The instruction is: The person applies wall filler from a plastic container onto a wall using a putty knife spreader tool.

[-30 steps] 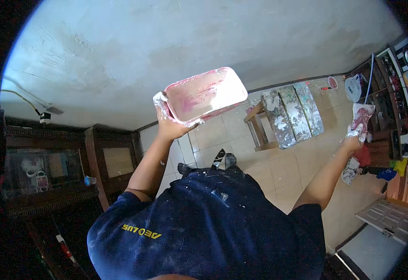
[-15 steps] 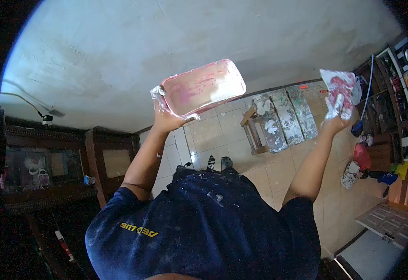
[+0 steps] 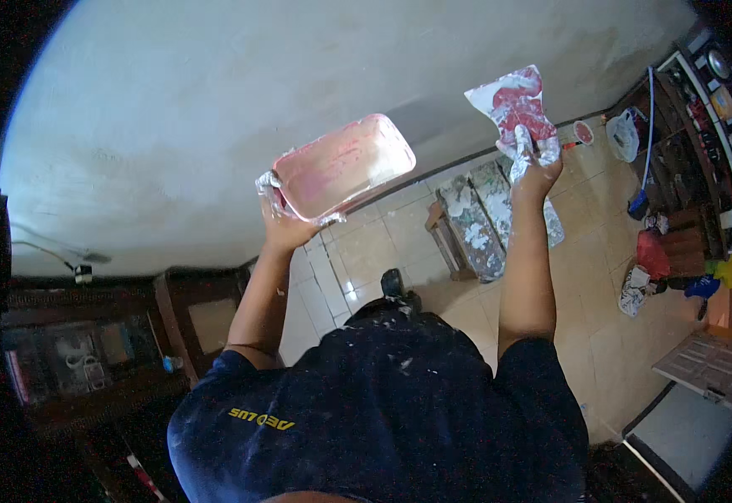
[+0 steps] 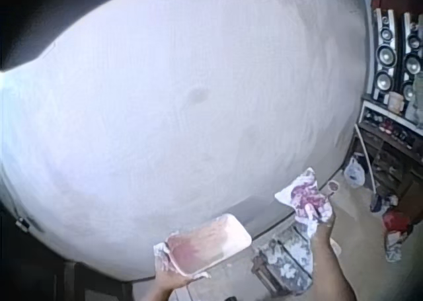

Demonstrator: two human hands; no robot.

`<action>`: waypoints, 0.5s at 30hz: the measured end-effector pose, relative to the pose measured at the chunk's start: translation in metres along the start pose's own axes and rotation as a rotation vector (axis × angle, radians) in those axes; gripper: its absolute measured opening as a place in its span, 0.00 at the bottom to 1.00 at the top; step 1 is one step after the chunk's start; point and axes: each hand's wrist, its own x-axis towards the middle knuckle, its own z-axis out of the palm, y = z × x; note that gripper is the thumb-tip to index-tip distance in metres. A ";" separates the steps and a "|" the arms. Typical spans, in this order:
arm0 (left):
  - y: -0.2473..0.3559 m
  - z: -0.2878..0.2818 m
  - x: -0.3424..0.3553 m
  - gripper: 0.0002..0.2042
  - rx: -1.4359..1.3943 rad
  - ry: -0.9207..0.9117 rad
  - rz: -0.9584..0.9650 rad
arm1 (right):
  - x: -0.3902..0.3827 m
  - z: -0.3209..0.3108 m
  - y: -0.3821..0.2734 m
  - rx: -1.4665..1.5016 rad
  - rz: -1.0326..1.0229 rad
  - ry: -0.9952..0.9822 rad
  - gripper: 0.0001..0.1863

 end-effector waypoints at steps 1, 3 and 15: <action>-0.005 0.002 0.009 0.46 -0.011 -0.006 0.018 | 0.004 0.004 0.001 -0.018 0.020 -0.011 0.12; -0.013 0.010 0.032 0.44 -0.022 -0.002 0.037 | 0.018 0.011 0.006 -0.030 0.054 -0.021 0.12; 0.014 0.223 0.089 0.46 -0.139 -0.056 -0.045 | 0.193 -0.191 -0.067 0.529 0.112 0.038 0.15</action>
